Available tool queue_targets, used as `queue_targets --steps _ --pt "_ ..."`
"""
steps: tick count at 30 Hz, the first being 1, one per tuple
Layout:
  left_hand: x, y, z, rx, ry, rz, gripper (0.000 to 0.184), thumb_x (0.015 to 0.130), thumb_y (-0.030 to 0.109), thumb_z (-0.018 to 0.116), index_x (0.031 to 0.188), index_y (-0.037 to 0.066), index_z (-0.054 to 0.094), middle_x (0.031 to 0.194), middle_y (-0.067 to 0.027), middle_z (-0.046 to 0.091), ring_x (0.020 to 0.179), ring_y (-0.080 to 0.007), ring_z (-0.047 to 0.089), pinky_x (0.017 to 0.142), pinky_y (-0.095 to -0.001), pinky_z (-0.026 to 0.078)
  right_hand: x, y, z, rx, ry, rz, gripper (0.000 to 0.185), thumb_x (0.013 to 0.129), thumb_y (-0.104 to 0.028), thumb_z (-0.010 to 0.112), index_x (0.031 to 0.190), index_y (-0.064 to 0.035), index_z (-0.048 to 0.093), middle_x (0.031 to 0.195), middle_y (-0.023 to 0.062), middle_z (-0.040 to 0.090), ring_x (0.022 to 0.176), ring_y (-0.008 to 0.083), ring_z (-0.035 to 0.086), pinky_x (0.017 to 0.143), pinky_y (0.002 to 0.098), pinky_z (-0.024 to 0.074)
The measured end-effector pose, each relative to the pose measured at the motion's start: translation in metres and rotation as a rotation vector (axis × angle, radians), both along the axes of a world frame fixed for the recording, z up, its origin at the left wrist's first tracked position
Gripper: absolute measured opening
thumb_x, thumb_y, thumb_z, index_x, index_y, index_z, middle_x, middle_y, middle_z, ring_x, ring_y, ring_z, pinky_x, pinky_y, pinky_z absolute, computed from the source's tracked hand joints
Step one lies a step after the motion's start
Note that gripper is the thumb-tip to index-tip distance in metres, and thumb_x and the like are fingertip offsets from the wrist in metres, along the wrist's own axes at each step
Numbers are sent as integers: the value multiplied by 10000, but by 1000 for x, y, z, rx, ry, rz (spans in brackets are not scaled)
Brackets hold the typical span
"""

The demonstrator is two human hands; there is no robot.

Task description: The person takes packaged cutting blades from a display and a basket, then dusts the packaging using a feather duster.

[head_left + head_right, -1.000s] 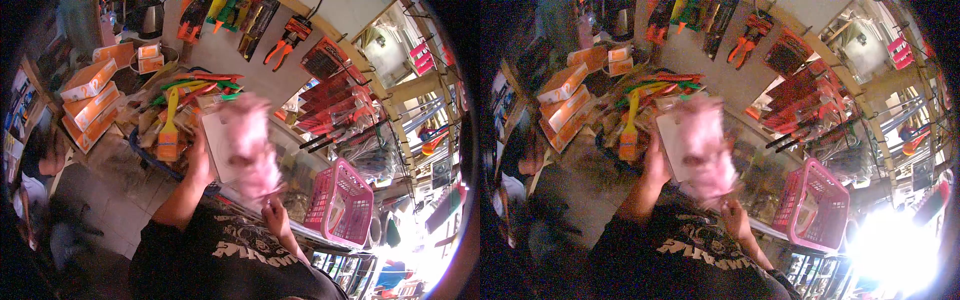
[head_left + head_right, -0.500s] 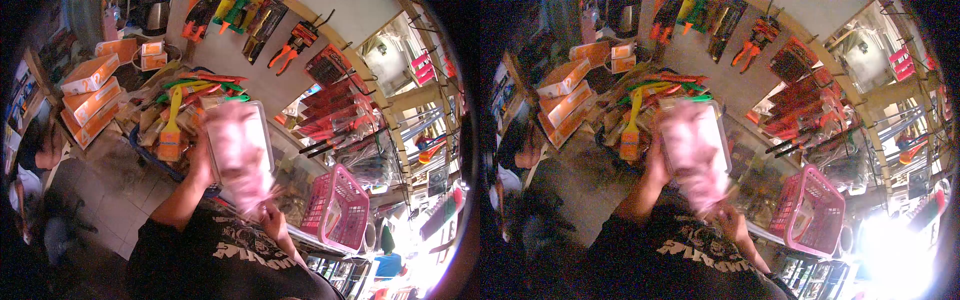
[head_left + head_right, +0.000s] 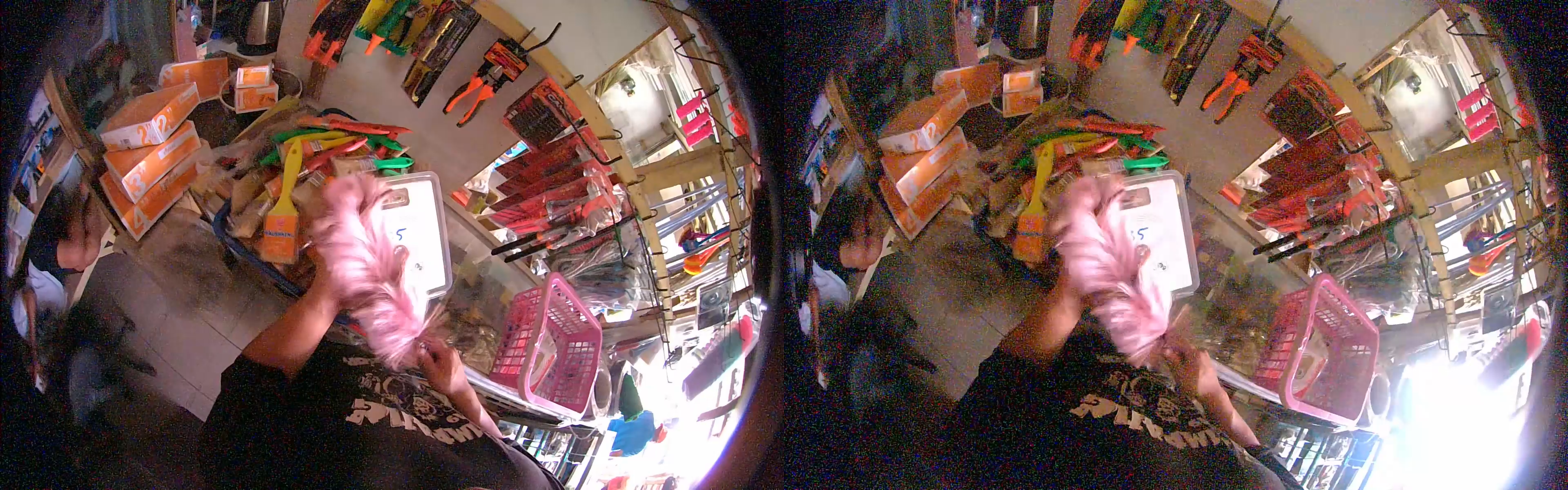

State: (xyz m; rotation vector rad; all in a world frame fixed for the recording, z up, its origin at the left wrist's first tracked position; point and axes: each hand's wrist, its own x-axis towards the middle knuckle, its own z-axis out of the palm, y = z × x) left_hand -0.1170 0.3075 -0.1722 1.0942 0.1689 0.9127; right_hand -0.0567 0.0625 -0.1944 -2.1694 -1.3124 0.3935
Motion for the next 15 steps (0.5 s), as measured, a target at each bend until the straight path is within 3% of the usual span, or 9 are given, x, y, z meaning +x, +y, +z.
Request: queue_targets --steps 1,3,4,5,8,12,13,15 --pt "0 1 -1 7 1 -6 699 802 595 335 1274 83 269 1178 -78 427 1056 -212 447 888 -365 381 1 -1 -2 -139 148 -165 308 858 -320 443 929 -28 510 646 113 509 613 218 499 587 348 406" --pt "-5 -3 2 -549 -333 -410 653 826 551 335 1264 68 300 1207 -80 432 1073 -227 443 866 -377 400 4 6 5 -98 409 -407 294 843 -297 466 964 -33 510 729 159 542 698 305 529 651 386 413" --pt "-1 -6 0 -633 -347 -410 648 828 552 326 1261 70 305 1223 -88 416 1071 -233 443 855 -384 404 2 11 12 -75 540 -530 292 835 -286 477 982 -36 510 770 182 559 740 349 544 683 405 417" --pt "-2 -5 -5 -636 -318 -418 647 829 552 325 1263 73 303 1226 -90 412 1069 -234 444 855 -384 403 -1 11 16 -88 540 -524 289 834 -270 485 1008 -39 504 803 189 570 752 332 562 685 390 428" --pt "1 -6 -6 -657 -292 -407 642 822 529 350 1254 57 307 1190 -94 425 1030 -234 453 852 -377 395 12 -9 -6 62 -60 58 279 856 -288 464 987 -44 493 680 123 547 616 170 531 568 319 424" --pt "3 -11 1 -687 -278 -339 635 808 484 402 1232 19 319 1115 -100 457 957 -232 471 846 -362 383 15 -3 12 -121 496 -456 296 853 -259 455 983 1 508 724 146 556 658 181 538 622 334 435" --pt "3 -13 3 -654 -254 -319 642 807 487 401 1234 16 313 1106 -102 462 955 -231 468 843 -363 380 15 -1 20 -134 493 -449 310 855 -275 463 988 0 509 708 135 550 639 170 531 610 324 435" --pt "9 -21 6 -610 -261 -337 639 820 495 376 1237 15 306 1132 -104 452 987 -230 460 860 -365 373 24 -11 10 47 159 -61 275 873 -285 438 935 -24 501 630 71 503 540 114 464 508 268 386"
